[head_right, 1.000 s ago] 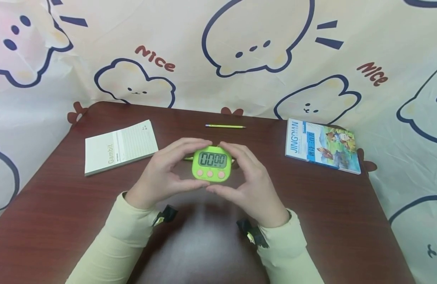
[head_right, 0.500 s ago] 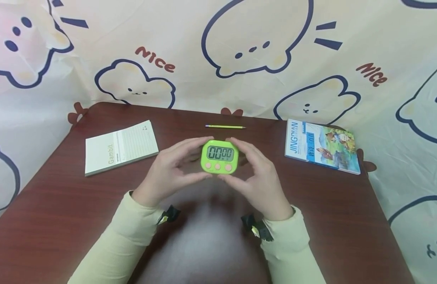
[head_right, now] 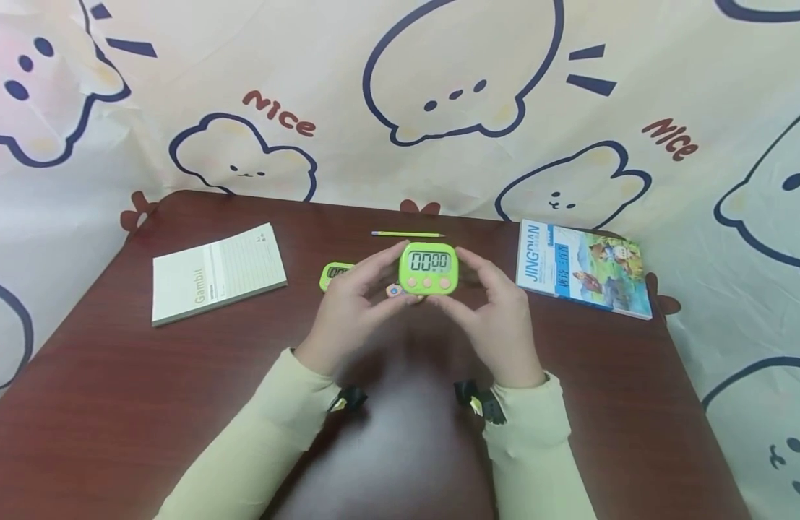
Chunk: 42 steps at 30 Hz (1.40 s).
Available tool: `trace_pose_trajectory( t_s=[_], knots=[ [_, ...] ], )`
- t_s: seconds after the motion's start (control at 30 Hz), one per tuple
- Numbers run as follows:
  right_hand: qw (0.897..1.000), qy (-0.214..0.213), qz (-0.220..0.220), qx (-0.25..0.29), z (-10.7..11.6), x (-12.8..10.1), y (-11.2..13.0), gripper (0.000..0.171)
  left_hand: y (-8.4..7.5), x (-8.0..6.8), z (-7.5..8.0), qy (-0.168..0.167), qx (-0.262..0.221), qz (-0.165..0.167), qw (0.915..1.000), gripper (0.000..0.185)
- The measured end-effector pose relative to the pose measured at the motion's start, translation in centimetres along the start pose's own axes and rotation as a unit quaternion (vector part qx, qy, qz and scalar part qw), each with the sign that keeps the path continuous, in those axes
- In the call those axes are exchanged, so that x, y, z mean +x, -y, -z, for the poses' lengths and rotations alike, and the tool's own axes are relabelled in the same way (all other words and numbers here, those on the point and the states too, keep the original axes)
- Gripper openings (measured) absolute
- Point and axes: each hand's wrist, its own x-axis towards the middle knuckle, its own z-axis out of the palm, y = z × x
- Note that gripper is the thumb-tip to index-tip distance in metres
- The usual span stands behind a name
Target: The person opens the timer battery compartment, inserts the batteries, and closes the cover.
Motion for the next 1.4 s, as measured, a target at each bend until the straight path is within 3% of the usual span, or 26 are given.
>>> trace_pose_trajectory(
  t_s=[0.3, 0.5, 0.63, 0.83, 1.0, 1.13, 1.4],
  knots=[
    [0.999, -0.02, -0.04, 0.0, 0.1, 0.9, -3.6, 0.066, 2.5, 1.4, -4.2, -0.024, -0.021, 0.088, 0.9956, 0.065],
    [0.998, 0.022, -0.062, -0.007, -0.1, 1.7, -6.9, 0.068, 3.9, 1.8, -6.8, -0.031, -0.029, 0.174, 0.9838, 0.066],
    [0.995, 0.053, -0.079, -0.014, 0.2, 2.0, -8.6, 0.069, 4.7, 2.0, -8.3, -0.028, -0.044, 0.211, 0.976, 0.066],
    [0.99, 0.061, -0.13, -0.005, 0.3, 2.2, -11.1, 0.066, 5.6, 3.0, -10.6, -0.006, -0.039, 0.242, 0.9696, 0.062],
    [0.985, 0.055, -0.163, -0.008, 0.1, 2.0, -13.3, 0.066, 6.3, 3.2, -12.4, 0.008, 0.045, 0.238, 0.9702, 0.062],
    [0.979, 0.059, -0.196, -0.008, 0.0, 1.7, -14.7, 0.064, 7.1, 3.0, -13.5, 0.024, 0.099, 0.241, 0.9652, 0.063],
    [0.975, 0.069, -0.211, -0.011, -0.3, 1.7, -15.9, 0.059, 8.6, 3.0, -14.2, 0.004, 0.093, 0.277, 0.9564, 0.053]
  ],
)
